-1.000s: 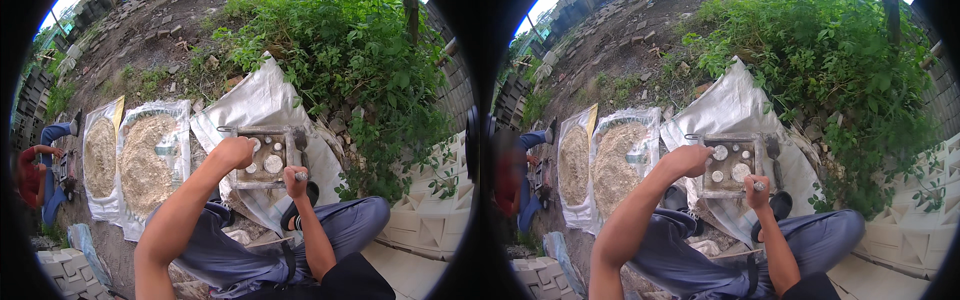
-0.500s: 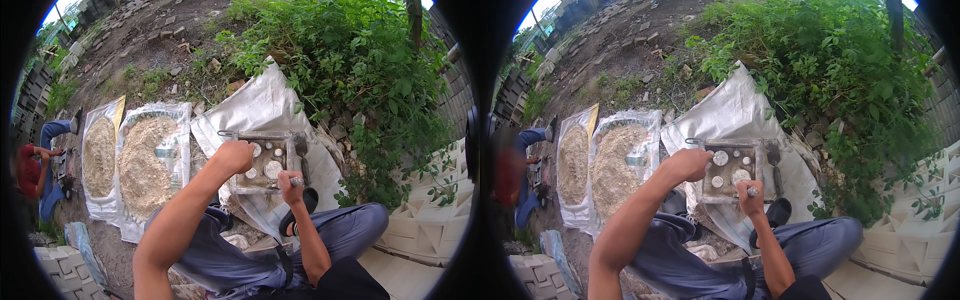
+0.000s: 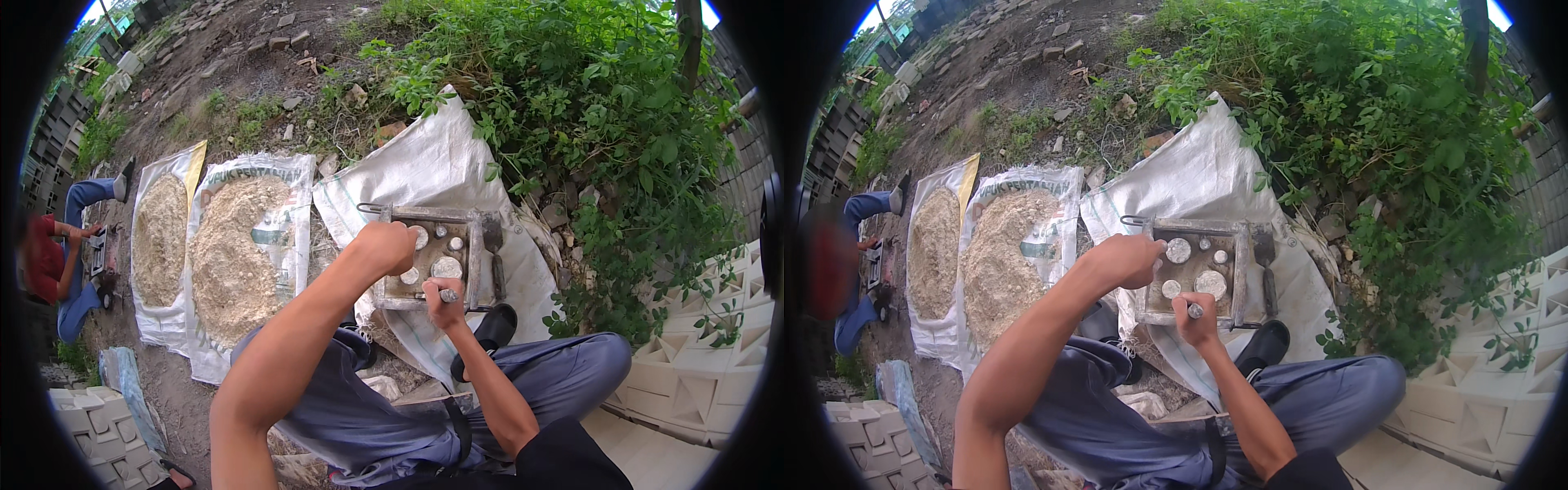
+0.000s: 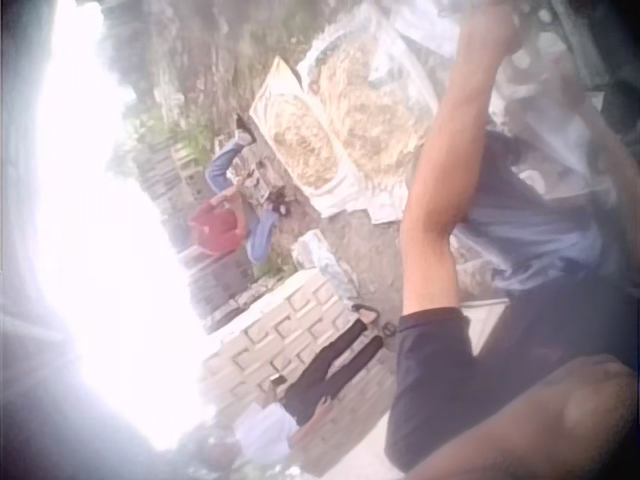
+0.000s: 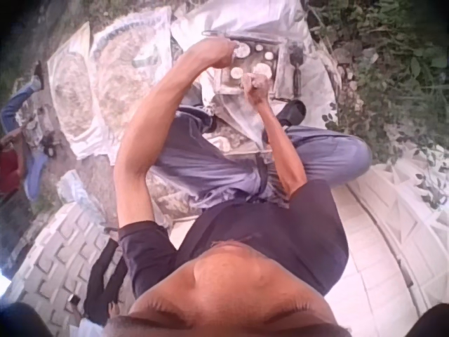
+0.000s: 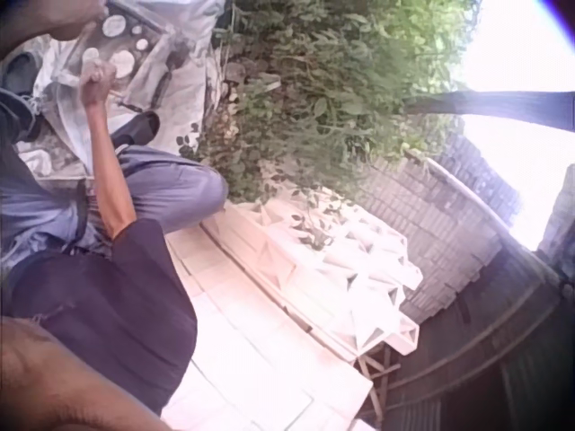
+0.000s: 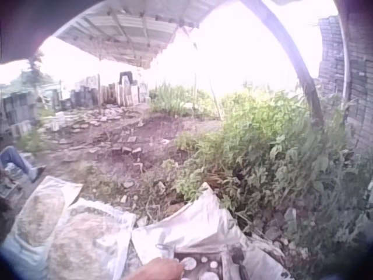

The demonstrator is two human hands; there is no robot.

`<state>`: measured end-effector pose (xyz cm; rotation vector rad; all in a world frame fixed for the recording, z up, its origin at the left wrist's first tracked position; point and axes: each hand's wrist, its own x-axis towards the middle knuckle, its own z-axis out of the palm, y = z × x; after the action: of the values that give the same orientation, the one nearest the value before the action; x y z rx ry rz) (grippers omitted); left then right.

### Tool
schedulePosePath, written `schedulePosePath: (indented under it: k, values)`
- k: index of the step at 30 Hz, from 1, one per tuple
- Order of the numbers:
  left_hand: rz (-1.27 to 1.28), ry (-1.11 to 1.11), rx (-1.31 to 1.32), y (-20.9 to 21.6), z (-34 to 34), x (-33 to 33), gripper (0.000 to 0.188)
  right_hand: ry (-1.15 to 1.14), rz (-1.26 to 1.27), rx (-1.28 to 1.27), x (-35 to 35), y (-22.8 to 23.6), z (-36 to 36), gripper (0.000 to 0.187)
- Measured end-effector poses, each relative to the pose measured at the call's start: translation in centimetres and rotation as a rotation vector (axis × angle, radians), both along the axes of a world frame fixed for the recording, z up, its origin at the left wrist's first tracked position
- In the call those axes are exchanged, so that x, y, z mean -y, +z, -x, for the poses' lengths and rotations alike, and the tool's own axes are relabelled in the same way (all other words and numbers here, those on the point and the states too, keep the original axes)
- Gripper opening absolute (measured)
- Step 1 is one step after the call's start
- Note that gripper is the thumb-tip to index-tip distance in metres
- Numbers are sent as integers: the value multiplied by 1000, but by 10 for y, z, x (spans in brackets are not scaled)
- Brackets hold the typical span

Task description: The person uses a trowel to scoop a mixture from a bag onto a metal mold and then uses a cylindrical tool to press the mixture into the circular cavities of the mold.

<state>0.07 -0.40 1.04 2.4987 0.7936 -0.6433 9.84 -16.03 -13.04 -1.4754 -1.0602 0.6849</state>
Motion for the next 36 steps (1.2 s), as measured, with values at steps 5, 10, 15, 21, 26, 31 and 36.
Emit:
schedulePosePath:
  k: [5, 10, 15, 21, 26, 31, 36]
  values:
    - [2, 10, 55, -1, 3, 3, 35, -75, 29, -229, 10, 28, 6, 30]
    - [-26, 26, 76, -9, 6, -2, 27, -82, 88, -217, -8, -7, 15, 32]
    - [-35, -7, 167, -2, -4, 3, 25, -13, 6, -170, 10, 8, 17, 32]
    - [-59, -35, 95, -15, 4, 4, 34, 13, 70, -219, 7, 19, 28, 31]
    - [-35, -30, 122, -8, 4, 7, 30, 8, -78, 78, -17, -7, 35, 29]
    - [-38, -24, 113, -6, 5, 8, 30, 36, -5, -185, -2, 19, 43, 30]
    - [-18, 5, 46, -6, 3, 2, 33, 54, -60, -102, -19, -2, 35, 31]
